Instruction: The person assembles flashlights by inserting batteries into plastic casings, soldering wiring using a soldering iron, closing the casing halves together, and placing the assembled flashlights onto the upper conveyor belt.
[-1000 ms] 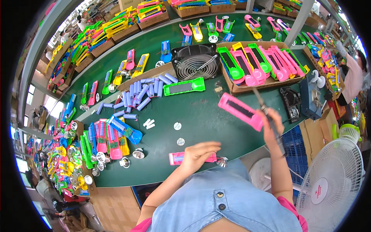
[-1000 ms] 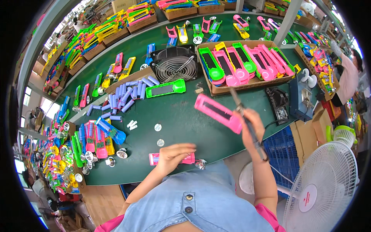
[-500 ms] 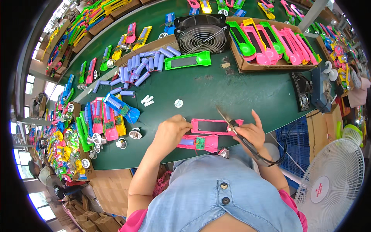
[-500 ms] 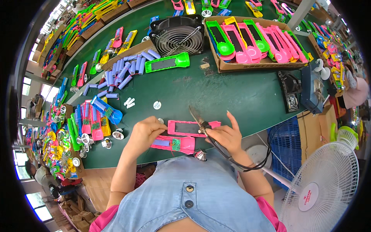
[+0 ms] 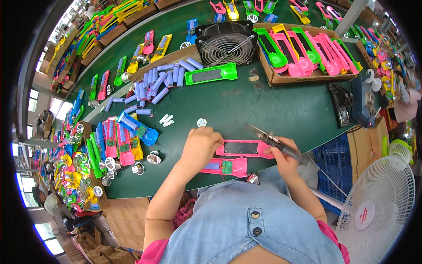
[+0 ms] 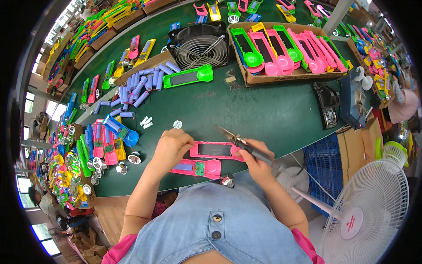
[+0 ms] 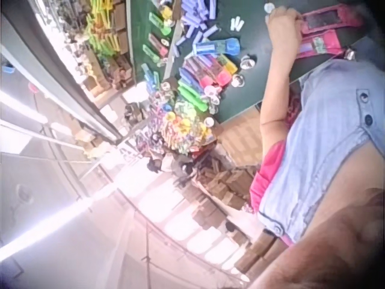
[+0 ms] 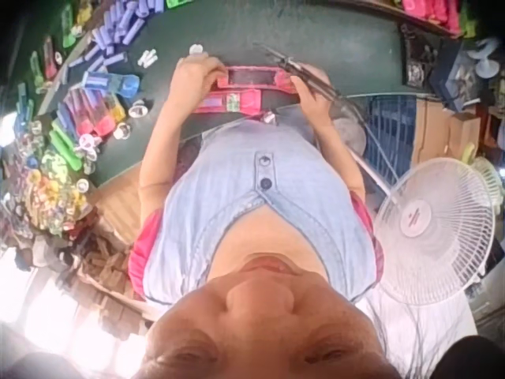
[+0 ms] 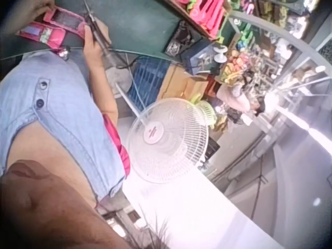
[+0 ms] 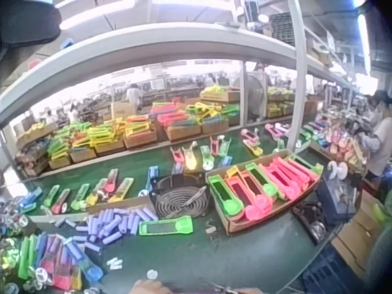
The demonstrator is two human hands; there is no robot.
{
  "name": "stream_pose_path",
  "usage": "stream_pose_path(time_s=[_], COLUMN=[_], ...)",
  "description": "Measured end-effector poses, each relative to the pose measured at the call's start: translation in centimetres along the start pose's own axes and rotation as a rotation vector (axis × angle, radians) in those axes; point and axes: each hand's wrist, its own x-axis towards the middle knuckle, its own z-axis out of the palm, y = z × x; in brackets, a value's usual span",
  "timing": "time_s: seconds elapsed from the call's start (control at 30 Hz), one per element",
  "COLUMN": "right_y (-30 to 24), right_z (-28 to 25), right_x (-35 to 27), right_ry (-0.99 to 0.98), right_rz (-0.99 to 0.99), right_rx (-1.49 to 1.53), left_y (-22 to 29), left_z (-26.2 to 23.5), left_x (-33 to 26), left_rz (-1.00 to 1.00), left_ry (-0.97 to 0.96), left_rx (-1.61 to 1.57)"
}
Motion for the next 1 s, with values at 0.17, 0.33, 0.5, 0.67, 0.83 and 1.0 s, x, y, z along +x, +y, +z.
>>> stream_pose_path(time_s=[0.17, 0.33, 0.5, 0.67, 0.83, 1.0], right_y=[-0.4, 0.3, 0.7, 1.3, -0.8, 0.1], right_z=[0.3, -1.8, -7.3, -10.0, -5.9, -2.3], right_x=[2.2, 1.9, 2.2, 1.2, 1.7, 1.4], right_ry=[-0.229, -0.159, -0.037, 0.103, 0.117, -0.292], right_rz=[-0.204, -0.126, -0.19, -0.226, -0.361, -0.426], right_rx=[-0.432, -0.482, -0.606, -0.831, -0.688, -0.479], left_y=[-2.1, -7.6, -12.7, -8.4, -3.7, 0.8], left_z=[-2.3, -2.8, 1.3, 1.2, 1.1, -3.4], left_x=[2.1, 7.2, 9.1, 6.6, 0.7, -2.1], left_rz=[0.002, -0.055, 0.085, 0.16, 0.227, -0.234], left_ry=[-0.021, 0.45, 0.445, 0.274, 0.044, 0.16], left_rx=[-0.222, 0.197, 0.469, 0.388, 0.187, -0.182])
